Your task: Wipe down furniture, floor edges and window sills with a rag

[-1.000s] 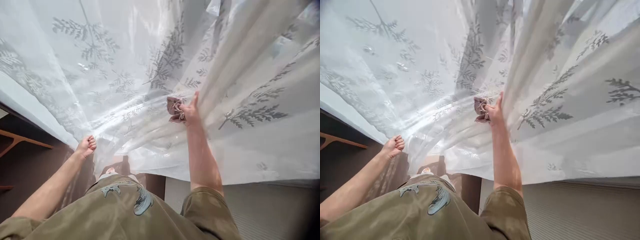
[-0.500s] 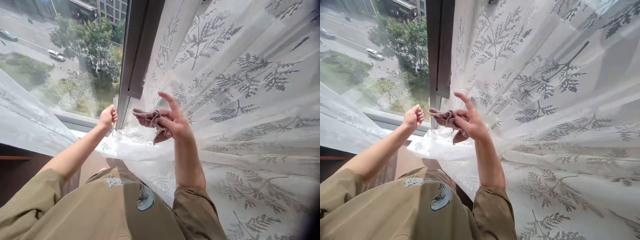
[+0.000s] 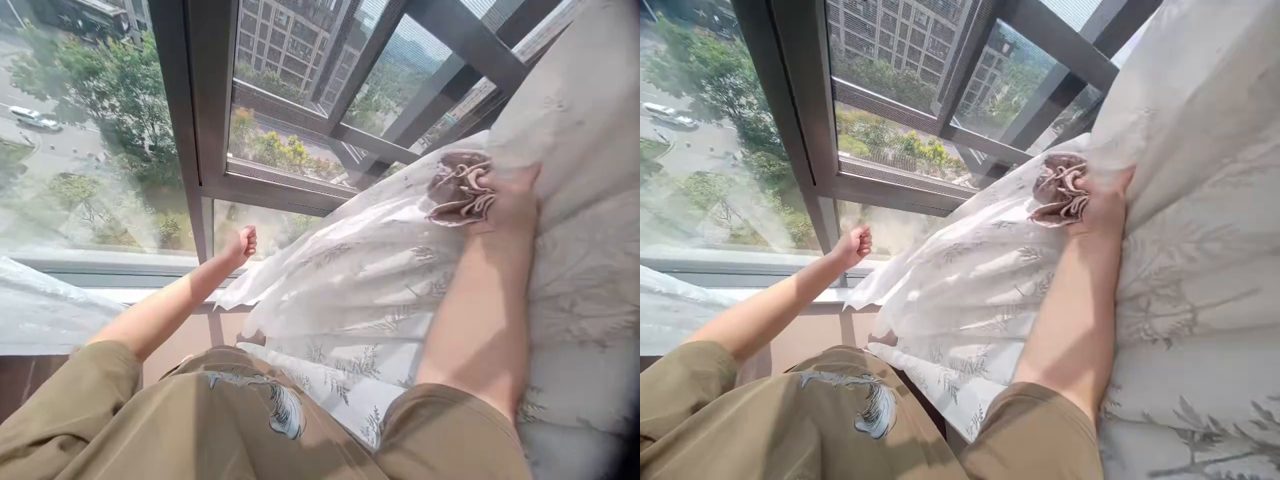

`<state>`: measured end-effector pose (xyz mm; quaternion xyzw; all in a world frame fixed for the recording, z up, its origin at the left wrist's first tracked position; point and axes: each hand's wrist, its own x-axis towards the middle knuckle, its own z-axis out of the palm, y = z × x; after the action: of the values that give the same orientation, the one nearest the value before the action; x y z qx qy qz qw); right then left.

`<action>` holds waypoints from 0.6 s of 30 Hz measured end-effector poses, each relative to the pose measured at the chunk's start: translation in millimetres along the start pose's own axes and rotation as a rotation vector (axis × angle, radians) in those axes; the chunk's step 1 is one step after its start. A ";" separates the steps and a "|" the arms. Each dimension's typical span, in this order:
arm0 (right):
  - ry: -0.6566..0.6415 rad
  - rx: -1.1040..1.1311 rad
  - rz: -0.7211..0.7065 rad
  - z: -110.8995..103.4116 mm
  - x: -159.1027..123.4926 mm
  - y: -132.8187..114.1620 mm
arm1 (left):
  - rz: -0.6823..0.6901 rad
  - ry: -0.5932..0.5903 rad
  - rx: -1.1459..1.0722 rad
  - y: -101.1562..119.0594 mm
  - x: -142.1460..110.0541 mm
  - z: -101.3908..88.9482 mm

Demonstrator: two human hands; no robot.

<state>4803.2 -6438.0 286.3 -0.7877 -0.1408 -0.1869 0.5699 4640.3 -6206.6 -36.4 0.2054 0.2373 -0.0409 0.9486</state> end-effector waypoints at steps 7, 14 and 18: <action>0.469 0.087 0.204 -94.4 -44.4 -5.3 | -0.078 -0.097 0.061 -13.5 18.2 8.4; 0.015 -0.218 0.452 -91.3 -75.5 -0.8 | -0.031 -0.162 0.160 1.5 27.4 28.3; -0.298 -0.243 0.211 -51.2 -44.3 -33.2 | -0.014 -0.173 0.153 3.2 31.0 34.1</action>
<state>4742.4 -6476.8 308.6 -0.8799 -0.1166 -0.0235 0.4601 4683.0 -6217.1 -22.3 0.2713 0.1519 -0.0831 0.9468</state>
